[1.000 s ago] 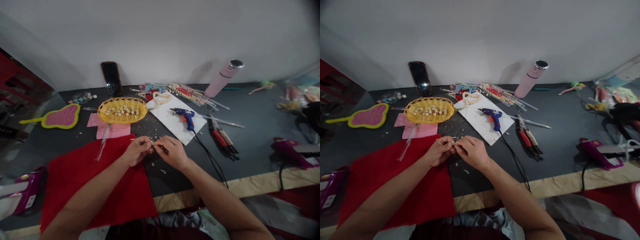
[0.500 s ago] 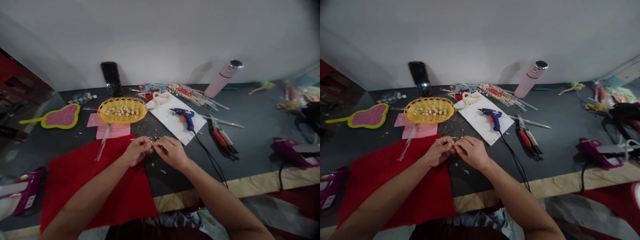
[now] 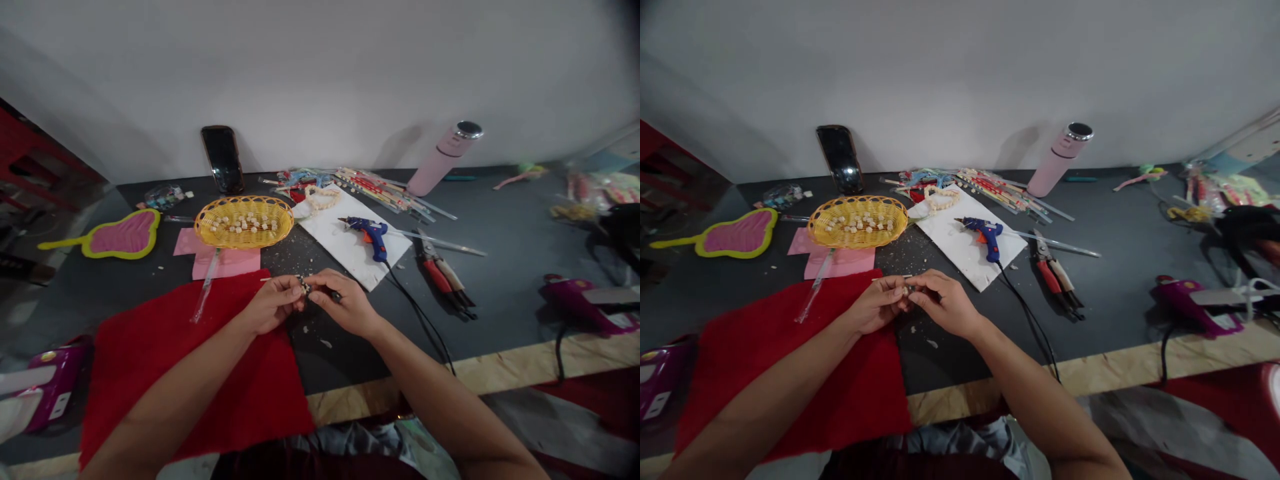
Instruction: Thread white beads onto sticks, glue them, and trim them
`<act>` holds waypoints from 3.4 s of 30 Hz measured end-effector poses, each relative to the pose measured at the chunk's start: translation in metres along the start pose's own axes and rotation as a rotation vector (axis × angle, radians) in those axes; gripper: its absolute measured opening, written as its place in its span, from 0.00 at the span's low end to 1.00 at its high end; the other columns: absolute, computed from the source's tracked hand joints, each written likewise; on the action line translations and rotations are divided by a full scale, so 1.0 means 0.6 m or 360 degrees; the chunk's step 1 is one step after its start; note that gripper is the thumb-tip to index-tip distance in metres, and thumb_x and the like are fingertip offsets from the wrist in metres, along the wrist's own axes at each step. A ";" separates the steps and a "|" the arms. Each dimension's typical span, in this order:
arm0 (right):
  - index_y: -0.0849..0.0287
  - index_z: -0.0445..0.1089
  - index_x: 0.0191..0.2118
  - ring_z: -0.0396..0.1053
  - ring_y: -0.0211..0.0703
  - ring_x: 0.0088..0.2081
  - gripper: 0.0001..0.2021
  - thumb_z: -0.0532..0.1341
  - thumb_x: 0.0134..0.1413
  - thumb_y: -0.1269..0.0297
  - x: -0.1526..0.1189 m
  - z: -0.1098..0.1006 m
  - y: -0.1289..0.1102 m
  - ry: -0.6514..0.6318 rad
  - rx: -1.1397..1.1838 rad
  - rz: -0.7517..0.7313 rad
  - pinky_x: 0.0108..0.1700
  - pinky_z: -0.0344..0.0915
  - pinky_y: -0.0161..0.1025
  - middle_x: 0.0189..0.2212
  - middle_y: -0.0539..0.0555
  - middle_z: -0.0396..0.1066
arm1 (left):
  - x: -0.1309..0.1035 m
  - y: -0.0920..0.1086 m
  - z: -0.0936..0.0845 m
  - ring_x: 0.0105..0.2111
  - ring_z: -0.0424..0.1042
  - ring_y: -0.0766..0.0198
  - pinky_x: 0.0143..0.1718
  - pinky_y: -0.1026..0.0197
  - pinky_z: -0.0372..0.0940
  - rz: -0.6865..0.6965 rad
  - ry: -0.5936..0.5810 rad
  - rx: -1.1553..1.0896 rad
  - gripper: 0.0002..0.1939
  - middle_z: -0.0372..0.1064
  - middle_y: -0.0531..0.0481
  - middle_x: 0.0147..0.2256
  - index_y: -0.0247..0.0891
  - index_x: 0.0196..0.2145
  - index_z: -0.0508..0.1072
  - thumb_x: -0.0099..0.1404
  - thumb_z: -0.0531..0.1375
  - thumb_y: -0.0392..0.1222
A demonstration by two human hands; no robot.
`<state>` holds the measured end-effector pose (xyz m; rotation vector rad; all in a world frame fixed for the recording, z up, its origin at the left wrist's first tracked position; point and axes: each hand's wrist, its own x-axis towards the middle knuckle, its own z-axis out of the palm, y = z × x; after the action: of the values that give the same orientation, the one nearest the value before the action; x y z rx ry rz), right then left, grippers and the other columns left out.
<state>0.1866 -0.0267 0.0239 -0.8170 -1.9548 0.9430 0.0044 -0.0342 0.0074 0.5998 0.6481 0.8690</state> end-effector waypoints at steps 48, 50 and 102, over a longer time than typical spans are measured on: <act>0.58 0.70 0.41 0.68 0.39 0.35 0.07 0.57 0.58 0.66 0.002 -0.001 -0.004 -0.0049 -0.0090 -0.0082 0.38 0.67 0.36 0.32 0.54 0.71 | 0.001 0.002 0.000 0.20 0.67 0.71 0.26 0.68 0.59 -0.0133 0.0113 0.0093 0.13 0.69 0.51 0.19 0.31 0.24 0.70 0.48 0.69 0.40; 0.58 0.70 0.41 0.68 0.39 0.34 0.07 0.57 0.58 0.66 0.001 -0.001 -0.003 -0.0059 -0.0109 -0.0084 0.37 0.67 0.36 0.31 0.54 0.71 | 0.000 0.003 0.002 0.20 0.66 0.72 0.26 0.69 0.59 -0.0131 0.0108 0.0099 0.13 0.68 0.51 0.19 0.31 0.23 0.70 0.48 0.69 0.40; 0.61 0.68 0.26 0.65 0.39 0.24 0.10 0.58 0.47 0.58 0.041 -0.205 0.097 0.0402 -0.0869 0.1369 0.26 0.57 0.34 0.20 0.52 0.66 | 0.015 0.034 -0.041 0.22 0.61 0.72 0.28 0.65 0.60 0.0277 0.0041 -0.0141 0.06 0.63 0.53 0.20 0.33 0.27 0.70 0.56 0.64 0.37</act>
<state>0.2921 0.0622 0.0339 -2.0829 -1.6332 0.6883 -0.0188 -0.0113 0.0031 0.5716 0.5831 1.0639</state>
